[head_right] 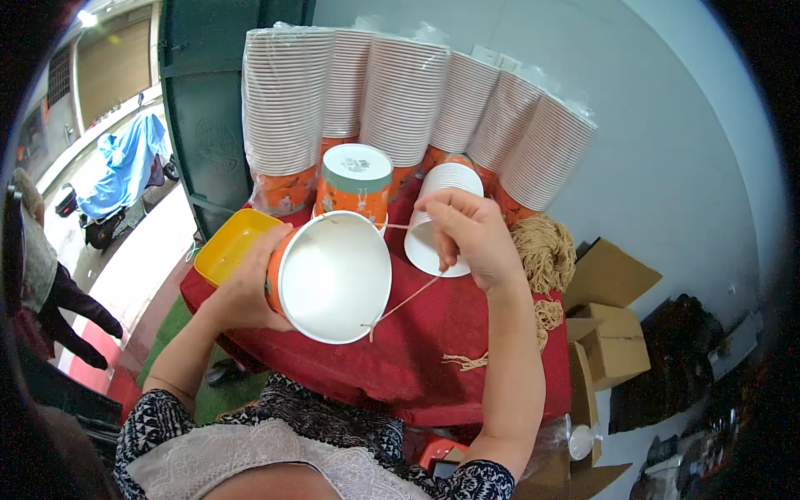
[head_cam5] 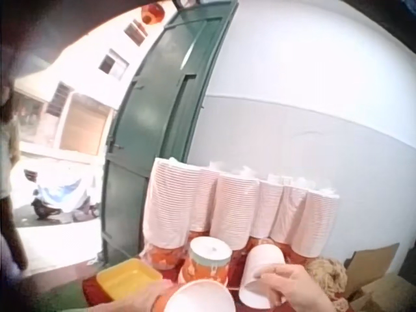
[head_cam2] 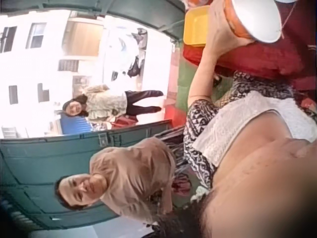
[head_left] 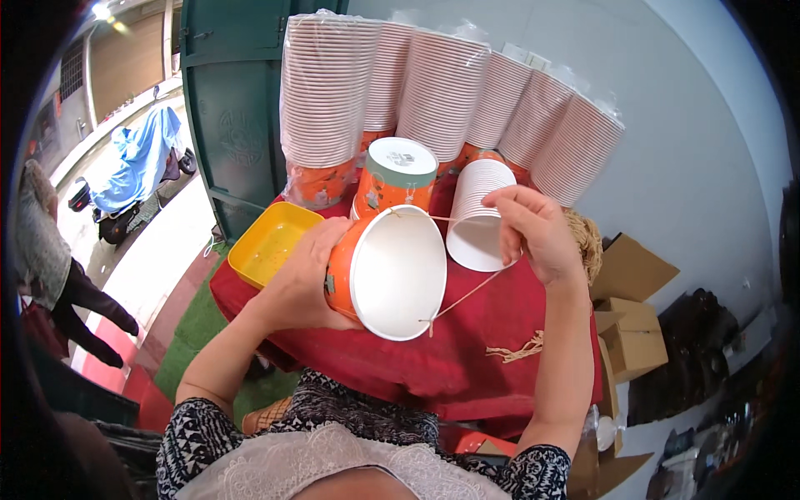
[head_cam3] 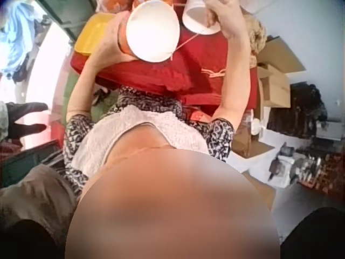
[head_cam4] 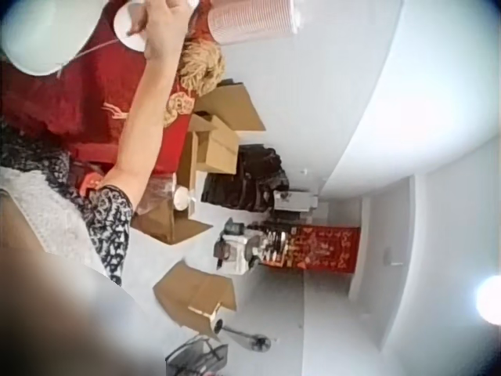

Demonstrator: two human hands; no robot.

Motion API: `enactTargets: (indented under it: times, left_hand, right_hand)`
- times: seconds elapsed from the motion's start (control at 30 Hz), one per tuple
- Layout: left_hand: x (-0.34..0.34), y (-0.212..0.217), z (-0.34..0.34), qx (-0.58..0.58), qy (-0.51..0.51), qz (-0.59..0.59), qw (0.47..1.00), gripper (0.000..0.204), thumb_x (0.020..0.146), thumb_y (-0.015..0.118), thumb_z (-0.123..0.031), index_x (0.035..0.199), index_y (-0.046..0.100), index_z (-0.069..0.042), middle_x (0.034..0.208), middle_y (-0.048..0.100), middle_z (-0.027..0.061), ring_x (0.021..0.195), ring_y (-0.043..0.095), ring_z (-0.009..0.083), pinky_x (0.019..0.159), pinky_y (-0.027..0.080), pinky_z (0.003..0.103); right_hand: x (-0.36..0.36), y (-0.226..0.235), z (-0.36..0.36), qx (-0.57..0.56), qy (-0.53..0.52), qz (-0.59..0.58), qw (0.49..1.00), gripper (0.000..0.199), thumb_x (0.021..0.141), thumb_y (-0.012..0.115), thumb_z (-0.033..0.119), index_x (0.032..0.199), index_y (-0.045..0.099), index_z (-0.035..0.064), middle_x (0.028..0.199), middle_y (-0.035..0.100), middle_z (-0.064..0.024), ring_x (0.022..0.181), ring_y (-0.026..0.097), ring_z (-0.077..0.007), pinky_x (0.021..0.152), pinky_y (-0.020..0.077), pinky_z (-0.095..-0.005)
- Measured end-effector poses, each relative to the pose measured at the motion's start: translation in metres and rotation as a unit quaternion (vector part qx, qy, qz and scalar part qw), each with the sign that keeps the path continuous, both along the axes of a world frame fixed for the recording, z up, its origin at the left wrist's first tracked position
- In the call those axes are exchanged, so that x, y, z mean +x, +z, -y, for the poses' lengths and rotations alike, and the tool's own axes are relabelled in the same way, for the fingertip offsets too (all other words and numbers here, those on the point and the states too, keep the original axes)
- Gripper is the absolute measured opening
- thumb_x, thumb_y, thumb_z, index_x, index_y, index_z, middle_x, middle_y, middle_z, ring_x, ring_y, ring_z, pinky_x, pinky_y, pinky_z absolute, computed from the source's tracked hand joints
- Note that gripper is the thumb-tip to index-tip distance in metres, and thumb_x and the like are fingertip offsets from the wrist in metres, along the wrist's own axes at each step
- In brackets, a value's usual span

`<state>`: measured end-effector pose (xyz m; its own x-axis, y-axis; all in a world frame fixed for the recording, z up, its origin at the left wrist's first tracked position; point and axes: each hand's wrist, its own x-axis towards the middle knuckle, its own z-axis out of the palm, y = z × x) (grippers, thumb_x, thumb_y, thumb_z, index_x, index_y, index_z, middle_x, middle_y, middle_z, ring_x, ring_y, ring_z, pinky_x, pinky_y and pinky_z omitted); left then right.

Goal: Thread string through pre-punched holes in decorative paper cups and stack them.

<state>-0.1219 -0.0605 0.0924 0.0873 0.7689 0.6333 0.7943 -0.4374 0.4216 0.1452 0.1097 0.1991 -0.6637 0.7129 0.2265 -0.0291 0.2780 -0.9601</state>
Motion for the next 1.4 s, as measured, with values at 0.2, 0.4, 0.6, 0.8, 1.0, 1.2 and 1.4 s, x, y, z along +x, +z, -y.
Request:
enactTargets:
  times: [0.2, 0.4, 0.6, 0.8, 1.0, 1.2, 1.4]
  left_hand:
    - [-0.004, 0.025, -0.002, 0.064, 0.020, -0.157, 0.985, 0.114, 0.047, 0.094, -0.025, 0.142, 0.035, -0.007, 0.143, 0.038, 0.0223, 0.135, 0.036, 0.0450, 0.112, 0.027, 0.062]
    - [-0.011, 0.038, -0.012, 0.119, 0.009, -0.268, 0.956, 0.111, 0.046, 0.093, -0.029, 0.141, 0.038, -0.011, 0.146, 0.036, 0.0223, 0.139, 0.032, 0.0451, 0.112, 0.023, 0.066]
    - [-0.013, 0.052, -0.023, 0.135, 0.016, -0.348, 0.928, 0.108, 0.050, 0.090, -0.031, 0.143, 0.038, -0.014, 0.149, 0.033, 0.0224, 0.140, 0.032, 0.0448, 0.113, 0.022, 0.066]
    - [-0.022, 0.071, -0.014, 0.119, 0.045, -0.259, 0.958, 0.129, 0.053, 0.093, -0.046, 0.153, 0.021, -0.008, 0.157, 0.017, 0.0243, 0.146, 0.017, 0.0446, 0.117, 0.018, 0.057]
    - [-0.028, 0.055, -0.018, -0.094, -0.092, 0.400, 0.907, 0.125, 0.071, 0.087, -0.045, 0.156, 0.006, -0.001, 0.152, 0.033, 0.0207, 0.139, 0.039, 0.0330, 0.114, 0.032, 0.042]
    - [-0.007, 0.046, -0.026, -0.110, -0.089, 0.497, 0.856, 0.086, 0.083, 0.070, -0.061, 0.143, 0.037, -0.008, 0.119, 0.059, 0.0037, 0.099, 0.062, 0.0150, 0.077, 0.057, 0.030]
    - [-0.023, 0.031, -0.018, -0.076, -0.016, 0.553, 0.830, 0.052, 0.092, 0.063, -0.053, 0.128, 0.052, -0.015, 0.110, 0.062, 0.0017, 0.097, 0.065, 0.0178, 0.073, 0.058, 0.035]
  right_hand:
    - [-0.015, -0.014, 0.010, -0.095, 0.057, 0.137, 0.984, 0.050, 0.101, 0.051, 0.042, 0.104, 0.068, -0.0050, 0.056, 0.057, -0.0043, 0.039, 0.045, -0.0083, 0.039, 0.0402, -0.0227]
    - [-0.035, -0.032, 0.041, -0.232, 0.105, -0.001, 0.967, 0.058, 0.100, 0.044, 0.055, 0.110, 0.060, 0.0000, 0.053, 0.050, -0.0042, 0.036, 0.029, -0.0070, 0.035, 0.0248, -0.0237]
    - [-0.042, -0.051, 0.059, -0.262, 0.115, -0.155, 0.946, 0.028, 0.097, 0.062, 0.027, 0.084, 0.055, 0.0044, 0.055, 0.053, -0.0044, 0.039, 0.033, -0.0065, 0.035, 0.0243, -0.0223]
    - [-0.029, -0.059, 0.053, -0.245, 0.128, -0.240, 0.931, 0.018, 0.098, 0.055, 0.014, 0.085, 0.055, 0.0018, 0.058, 0.053, -0.0032, 0.040, 0.032, -0.0048, 0.036, 0.0229, -0.0215]
    - [-0.033, -0.075, 0.053, -0.235, 0.091, -0.313, 0.916, 0.019, 0.099, 0.055, 0.016, 0.086, 0.056, 0.0028, 0.058, 0.054, -0.0035, 0.041, 0.032, -0.0046, 0.037, 0.0238, -0.0206]
    - [-0.054, -0.095, 0.064, -0.156, 0.068, -0.357, 0.918, 0.021, 0.100, 0.055, 0.015, 0.085, 0.055, 0.0015, 0.061, 0.058, -0.0067, 0.044, 0.034, -0.0054, 0.041, 0.0256, -0.0223]
    - [-0.082, -0.108, 0.084, 0.092, 0.005, -0.284, 0.954, 0.015, 0.097, 0.055, 0.004, 0.089, 0.065, -0.0035, 0.072, 0.065, -0.0035, 0.062, 0.057, -0.0068, 0.055, 0.0450, -0.0222]
